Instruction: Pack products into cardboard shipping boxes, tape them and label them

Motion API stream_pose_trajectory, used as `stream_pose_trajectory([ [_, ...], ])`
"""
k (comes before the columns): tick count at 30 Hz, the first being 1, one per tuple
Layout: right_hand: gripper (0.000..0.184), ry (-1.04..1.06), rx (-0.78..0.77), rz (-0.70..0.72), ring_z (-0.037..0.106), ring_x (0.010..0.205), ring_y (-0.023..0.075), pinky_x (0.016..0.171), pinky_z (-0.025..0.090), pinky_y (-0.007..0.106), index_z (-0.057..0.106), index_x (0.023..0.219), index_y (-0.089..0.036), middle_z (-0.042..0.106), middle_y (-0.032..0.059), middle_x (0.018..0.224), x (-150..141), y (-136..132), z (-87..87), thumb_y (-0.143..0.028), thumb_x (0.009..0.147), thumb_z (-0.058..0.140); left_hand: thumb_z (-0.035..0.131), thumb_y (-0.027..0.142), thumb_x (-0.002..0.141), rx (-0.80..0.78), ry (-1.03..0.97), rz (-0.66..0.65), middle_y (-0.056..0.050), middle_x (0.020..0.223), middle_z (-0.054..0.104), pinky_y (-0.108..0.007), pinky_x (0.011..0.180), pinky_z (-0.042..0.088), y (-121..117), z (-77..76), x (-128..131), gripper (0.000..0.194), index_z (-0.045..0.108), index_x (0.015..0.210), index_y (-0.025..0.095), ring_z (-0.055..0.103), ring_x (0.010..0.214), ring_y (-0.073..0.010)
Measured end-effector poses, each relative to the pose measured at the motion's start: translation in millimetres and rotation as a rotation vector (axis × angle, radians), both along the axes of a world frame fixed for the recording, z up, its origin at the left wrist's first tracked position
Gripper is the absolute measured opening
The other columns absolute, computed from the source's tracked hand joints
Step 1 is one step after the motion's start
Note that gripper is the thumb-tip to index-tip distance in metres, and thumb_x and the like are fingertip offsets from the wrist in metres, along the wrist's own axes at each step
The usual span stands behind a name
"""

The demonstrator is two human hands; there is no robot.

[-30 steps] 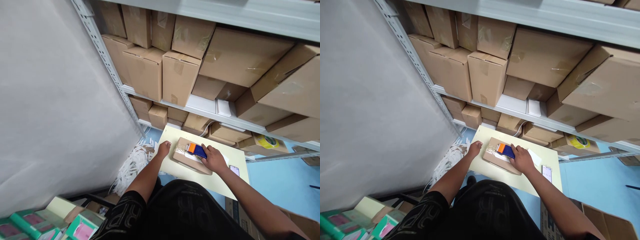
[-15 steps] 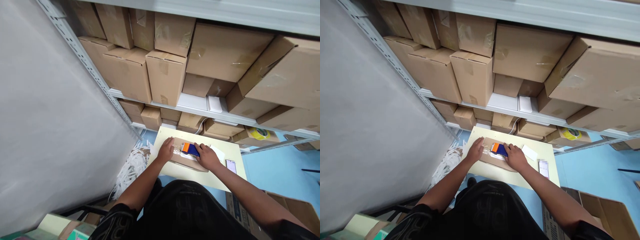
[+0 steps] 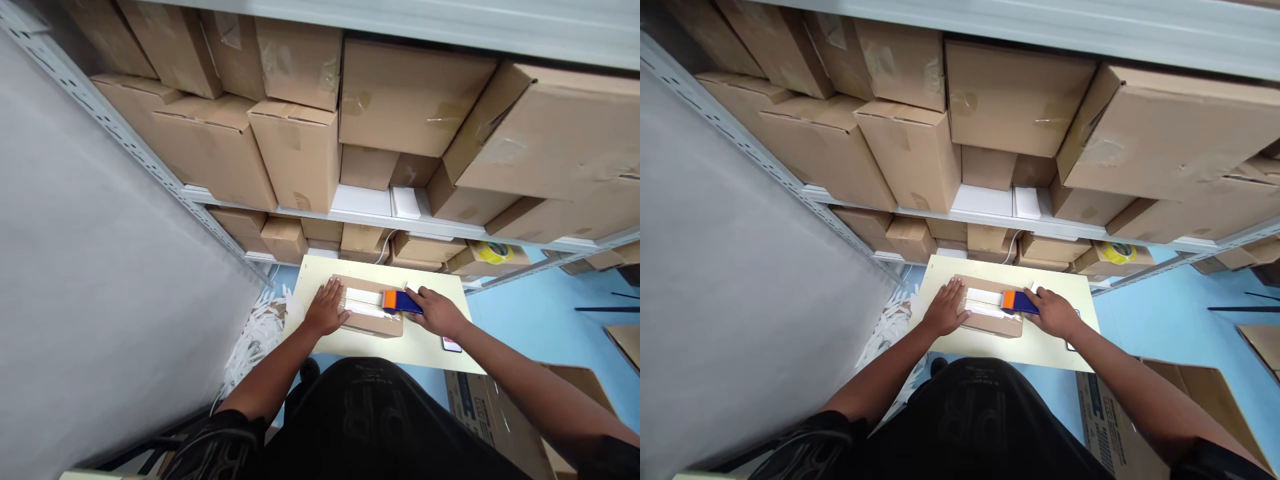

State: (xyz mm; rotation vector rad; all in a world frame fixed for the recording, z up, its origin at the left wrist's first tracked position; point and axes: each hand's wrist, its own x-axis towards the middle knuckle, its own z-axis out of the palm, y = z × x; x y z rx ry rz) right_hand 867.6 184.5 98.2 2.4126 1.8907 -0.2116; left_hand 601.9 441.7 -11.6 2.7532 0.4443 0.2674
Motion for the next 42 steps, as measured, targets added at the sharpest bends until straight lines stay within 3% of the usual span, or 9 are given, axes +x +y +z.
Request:
stream_pose_trajectory([
  [5, 0.066, -0.015, -0.025, -0.054, 0.063, 0.093, 0.0289, 0.088, 0.052, 0.042, 0.043, 0.159, -0.015, 0.064, 0.0167, 0.113, 57.9, -92.3, 0.2, -0.047, 0.101, 0.047, 0.056, 0.057, 0.095, -0.004, 0.006, -0.004, -0.019, 0.17, 0.029, -0.054, 0.129, 0.017, 1.1, 2.9, 1.5, 0.085, 0.031, 0.164, 0.012, 0.019, 0.16, -0.0361],
  [9, 0.067, -0.025, -0.063, -0.035, 0.063, 0.095, 0.0304, 0.088, 0.052, 0.043, 0.042, 0.159, -0.013, 0.065, 0.0177, 0.114, 68.1, -123.9, -22.2, -0.037, 0.097, 0.052, 0.057, 0.057, 0.095, 0.019, 0.042, -0.003, -0.018, 0.171, 0.027, -0.054, 0.129, 0.017, 1.7, 3.7, 2.8, 0.086, 0.031, 0.164, 0.013, 0.018, 0.16, -0.037],
  [15, 0.067, -0.011, -0.136, -0.009, 0.064, 0.101, 0.0338, 0.089, 0.051, 0.046, 0.044, 0.157, -0.012, 0.064, 0.0202, 0.122, 47.6, -92.2, -68.7, -0.038, 0.096, 0.054, 0.051, 0.061, 0.097, 0.061, 0.039, -0.004, -0.019, 0.171, 0.025, -0.053, 0.129, 0.018, 2.0, -0.9, 2.7, 0.086, 0.029, 0.165, 0.011, 0.018, 0.161, -0.0355],
  [23, 0.066, 0.078, -0.183, -0.081, 0.067, 0.098, 0.0302, 0.083, 0.049, 0.038, 0.05, 0.153, -0.02, 0.066, 0.017, 0.123, 38.6, -41.2, -76.6, -0.039, 0.09, 0.061, 0.053, 0.06, 0.096, 0.039, 0.01, -0.005, -0.019, 0.171, 0.026, -0.053, 0.129, 0.022, 4.0, -1.9, 3.4, 0.087, 0.029, 0.165, 0.011, 0.018, 0.16, -0.036],
  [27, 0.058, 0.359, -0.279, -0.343, 0.07, 0.103, 0.029, 0.085, 0.05, 0.035, 0.063, 0.142, -0.023, 0.07, 0.0142, 0.124, 41.1, -40.1, -87.1, -0.038, 0.086, 0.061, 0.053, 0.059, 0.096, 0.027, -0.004, -0.01, -0.018, 0.171, 0.025, -0.052, 0.129, 0.022, 4.0, -2.4, 3.6, 0.087, 0.028, 0.165, 0.012, 0.017, 0.161, -0.0359],
  [32, 0.032, 0.521, -0.346, -0.588, 0.074, 0.08, 0.0234, 0.07, 0.051, 0.03, 0.078, 0.106, -0.019, 0.078, 0.0083, 0.092, 21.6, -65.7, -111.0, -0.034, 0.086, 0.058, 0.056, 0.058, 0.096, 0.01, -0.003, -0.009, -0.019, 0.171, 0.025, -0.054, 0.129, 0.021, 4.9, -3.4, 3.3, 0.087, 0.027, 0.165, 0.013, 0.016, 0.161, -0.0366],
  [36, 0.04, 0.488, -0.216, -0.783, 0.074, 0.092, 0.0267, 0.071, 0.05, 0.031, 0.071, 0.115, -0.014, 0.077, 0.0148, 0.103, -8.4, -85.0, -130.1, -0.04, 0.094, 0.049, 0.057, 0.054, 0.096, -0.059, -0.064, -0.005, -0.019, 0.172, 0.024, -0.057, 0.129, 0.02, 5.1, -5.5, 0.4, 0.083, 0.029, 0.164, 0.015, 0.015, 0.161, -0.037],
  [39, 0.046, 0.47, -0.132, -0.929, 0.074, 0.095, 0.026, 0.07, 0.05, 0.031, 0.062, 0.13, -0.013, 0.076, 0.0169, 0.107, -23.9, -84.3, -148.3, -0.039, 0.1, 0.037, 0.05, 0.05, 0.1, -0.229, -0.186, 0.089, -0.016, 0.173, 0.023, -0.056, 0.129, 0.023, 4.0, -10.6, -5.5, 0.076, 0.027, 0.165, 0.017, 0.016, 0.161, -0.0338],
  [42, 0.048, 0.467, -0.117, -1.043, 0.075, 0.085, 0.025, 0.066, 0.049, 0.03, 0.057, 0.134, -0.011, 0.076, 0.0158, 0.098, -31.6, -74.0, -169.3, -0.039, 0.102, 0.035, 0.034, 0.049, 0.106, -0.557, -0.271, 0.308, -0.015, 0.17, 0.031, -0.048, 0.125, 0.034, 3.6, -22.3, -17.1, 0.068, 0.023, 0.166, 0.02, 0.032, 0.157, -0.0288],
])
